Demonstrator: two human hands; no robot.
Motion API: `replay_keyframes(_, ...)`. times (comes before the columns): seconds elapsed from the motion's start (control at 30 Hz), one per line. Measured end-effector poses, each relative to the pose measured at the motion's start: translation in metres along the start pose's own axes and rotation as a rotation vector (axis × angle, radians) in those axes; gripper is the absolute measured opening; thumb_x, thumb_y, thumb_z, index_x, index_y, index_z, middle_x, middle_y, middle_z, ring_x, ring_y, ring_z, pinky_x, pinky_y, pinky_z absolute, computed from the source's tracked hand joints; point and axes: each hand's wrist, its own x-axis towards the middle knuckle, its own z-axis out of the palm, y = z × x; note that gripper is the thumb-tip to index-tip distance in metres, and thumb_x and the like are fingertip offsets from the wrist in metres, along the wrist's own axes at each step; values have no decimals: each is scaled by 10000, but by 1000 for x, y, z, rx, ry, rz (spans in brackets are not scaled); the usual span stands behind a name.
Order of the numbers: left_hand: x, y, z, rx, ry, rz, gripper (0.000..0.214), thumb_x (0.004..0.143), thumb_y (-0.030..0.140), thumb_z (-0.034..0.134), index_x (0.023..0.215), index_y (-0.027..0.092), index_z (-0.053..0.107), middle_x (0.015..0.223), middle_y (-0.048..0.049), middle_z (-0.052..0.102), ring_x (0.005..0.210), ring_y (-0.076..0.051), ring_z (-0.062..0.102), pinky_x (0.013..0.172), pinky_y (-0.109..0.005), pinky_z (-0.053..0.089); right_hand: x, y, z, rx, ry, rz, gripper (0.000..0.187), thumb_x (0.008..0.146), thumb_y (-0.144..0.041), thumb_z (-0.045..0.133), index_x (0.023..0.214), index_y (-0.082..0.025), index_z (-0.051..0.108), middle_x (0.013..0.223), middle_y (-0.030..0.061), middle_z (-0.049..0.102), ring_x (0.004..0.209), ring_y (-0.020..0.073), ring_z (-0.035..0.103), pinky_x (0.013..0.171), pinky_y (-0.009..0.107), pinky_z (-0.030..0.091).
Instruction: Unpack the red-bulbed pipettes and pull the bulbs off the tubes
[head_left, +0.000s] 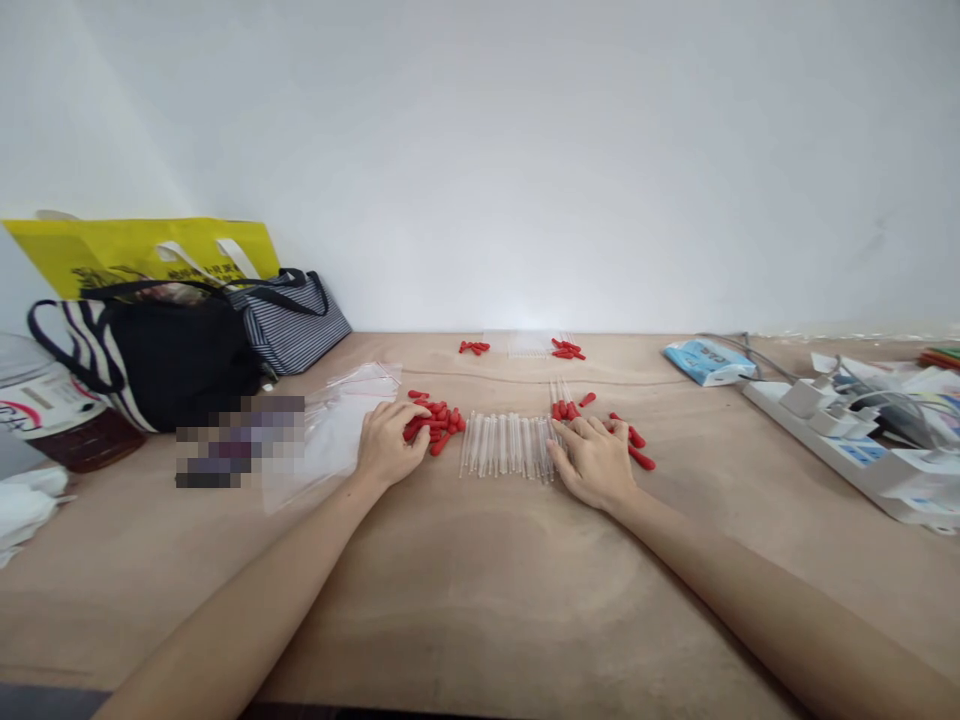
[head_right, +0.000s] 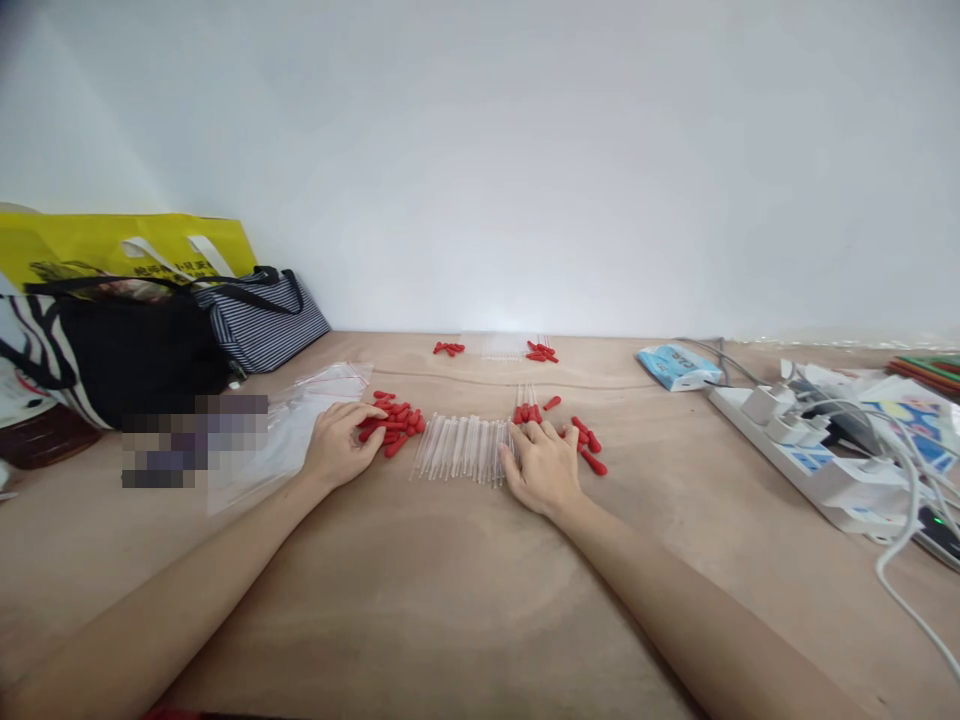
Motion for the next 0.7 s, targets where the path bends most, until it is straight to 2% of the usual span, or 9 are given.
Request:
replay_keyframes(0.1, 0, 0, -1, 6, -3, -18, 175, 690, 189, 514, 837, 197, 609, 857, -24, 642, 814, -215, 547, 743, -348, 394, 4, 6, -2, 105, 49, 102, 282, 810, -324, 403, 929, -207, 631, 790, 49, 637, 780, 190, 513, 750, 363, 210)
replay_keyframes(0.2, -1, 2, -1, 8, 12, -18, 166, 706, 222, 522, 845, 199, 610, 870, -28, 633, 825, -214, 540, 762, -347, 392, 21, 23, -8, 206, 54, 342, 247, 774, -307, 420, 822, -226, 649, 787, 32, 650, 750, 177, 535, 740, 346, 243)
replay_keyframes(0.27, -1, 3, -2, 13, 26, -26, 158, 711, 238, 528, 838, 202, 614, 866, -30, 630, 836, -217, 535, 766, -350, 388, 38, 36, -12, 232, -30, 536, 229, 748, -306, 433, 784, -234, 647, 741, 16, 650, 691, 166, 542, 711, 326, 279)
replay_keyframes(0.33, -1, 4, -2, 17, 38, -34, 156, 715, 241, 528, 837, 207, 618, 869, -32, 626, 846, -219, 532, 766, -353, 385, 54, 46, -14, 223, -185, 645, 195, 703, -325, 479, 735, -231, 646, 704, 19, 644, 677, 177, 547, 650, 300, 308)
replay_keyframes(0.47, -2, 6, -3, 18, 59, -21, 143, 724, 238, 526, 825, 207, 624, 869, -38, 622, 842, -217, 532, 749, -351, 381, 76, 47, -11, 139, -402, 691, 198, 624, -400, 563, 628, -215, 633, 631, 45, 620, 674, 209, 556, 625, 309, 334)
replay_keyframes(0.7, -2, 7, -4, -16, 69, 13, 135, 742, 216, 514, 820, 204, 623, 879, -36, 615, 836, -203, 534, 752, -343, 381, 81, 42, -3, 43, -582, 660, 292, 569, -476, 614, 541, -188, 575, 510, 41, 566, 584, 199, 557, 589, 306, 359)
